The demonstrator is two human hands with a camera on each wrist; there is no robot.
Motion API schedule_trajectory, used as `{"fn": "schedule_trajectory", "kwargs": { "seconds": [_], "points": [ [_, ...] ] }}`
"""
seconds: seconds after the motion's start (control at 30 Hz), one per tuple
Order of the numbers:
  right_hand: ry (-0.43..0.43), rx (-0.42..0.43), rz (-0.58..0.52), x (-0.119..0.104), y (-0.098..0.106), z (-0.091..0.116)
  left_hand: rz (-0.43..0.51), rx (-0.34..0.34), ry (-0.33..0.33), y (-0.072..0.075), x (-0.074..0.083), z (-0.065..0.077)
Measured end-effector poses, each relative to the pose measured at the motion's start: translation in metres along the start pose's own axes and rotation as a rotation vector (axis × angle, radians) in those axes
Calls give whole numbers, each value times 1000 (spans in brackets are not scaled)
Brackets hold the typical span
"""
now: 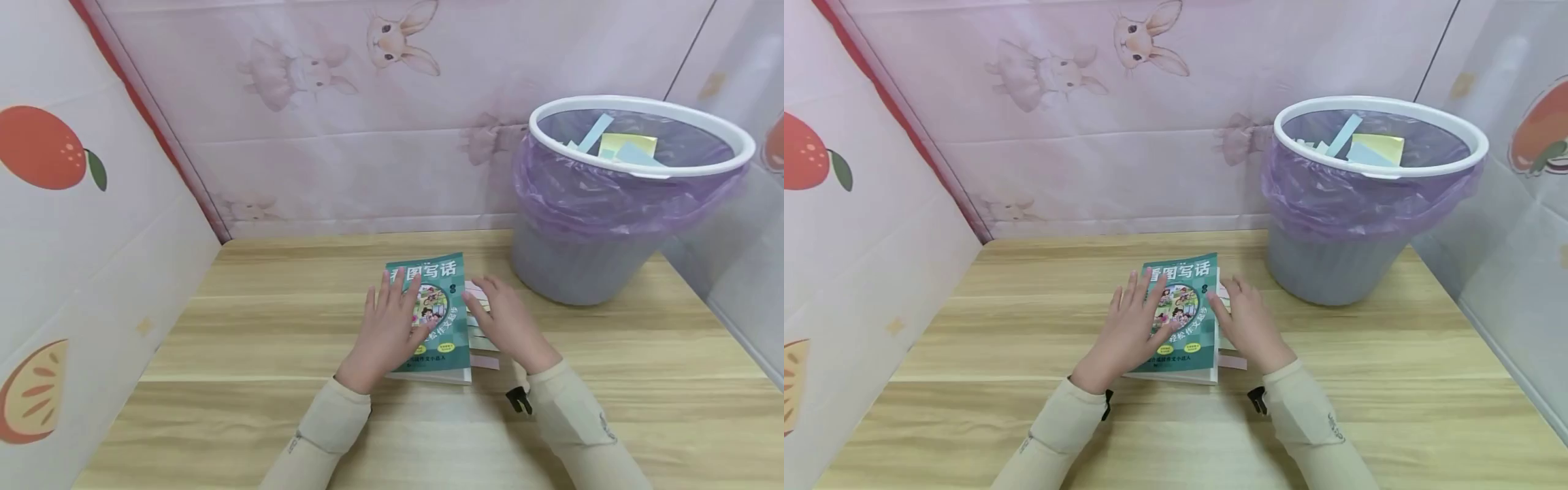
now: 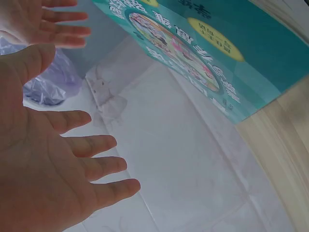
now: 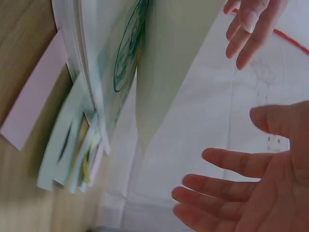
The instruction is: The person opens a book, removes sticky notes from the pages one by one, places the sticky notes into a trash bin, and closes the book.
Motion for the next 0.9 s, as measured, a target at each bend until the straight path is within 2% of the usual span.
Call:
{"fn": "schedule_trajectory", "kwargs": {
  "seconds": [0.1, 0.27, 0.33, 0.4, 0.47, 0.6, 0.73, 0.9],
  "points": [
    [-63, -48, -147, 8, -1, -4, 25, -2, -3, 0, 1, 0],
    [-238, -172, -453, 26, -8, -15, 66, 4, 2, 1, 0, 3],
    [-275, -212, -562, 33, -12, -22, 76, 10, 4, 1, -1, 5],
    [-283, -246, -623, 39, -16, -28, 82, 15, 2, 1, -1, 7],
    [-292, -289, -650, 43, -20, -34, 90, 19, -4, 1, -2, 7],
    [-337, -344, -623, 47, -26, -44, 103, 33, -12, 3, -2, 6],
    [-358, -356, -621, 49, -29, -51, 105, 44, -22, 7, -1, 5],
    [-336, -360, -616, 48, -32, -54, 109, 40, -20, 8, -1, 5]
  ]
}}
Point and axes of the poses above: each hand's wrist, its own z-axis away from the middle knuckle, its own y-axis out of the back of the hand, x = y × z, the point moved 3 cm from there along -z, towards the middle knuckle, and after that the axes turned 7 degrees about z, right-handed, at the moved point
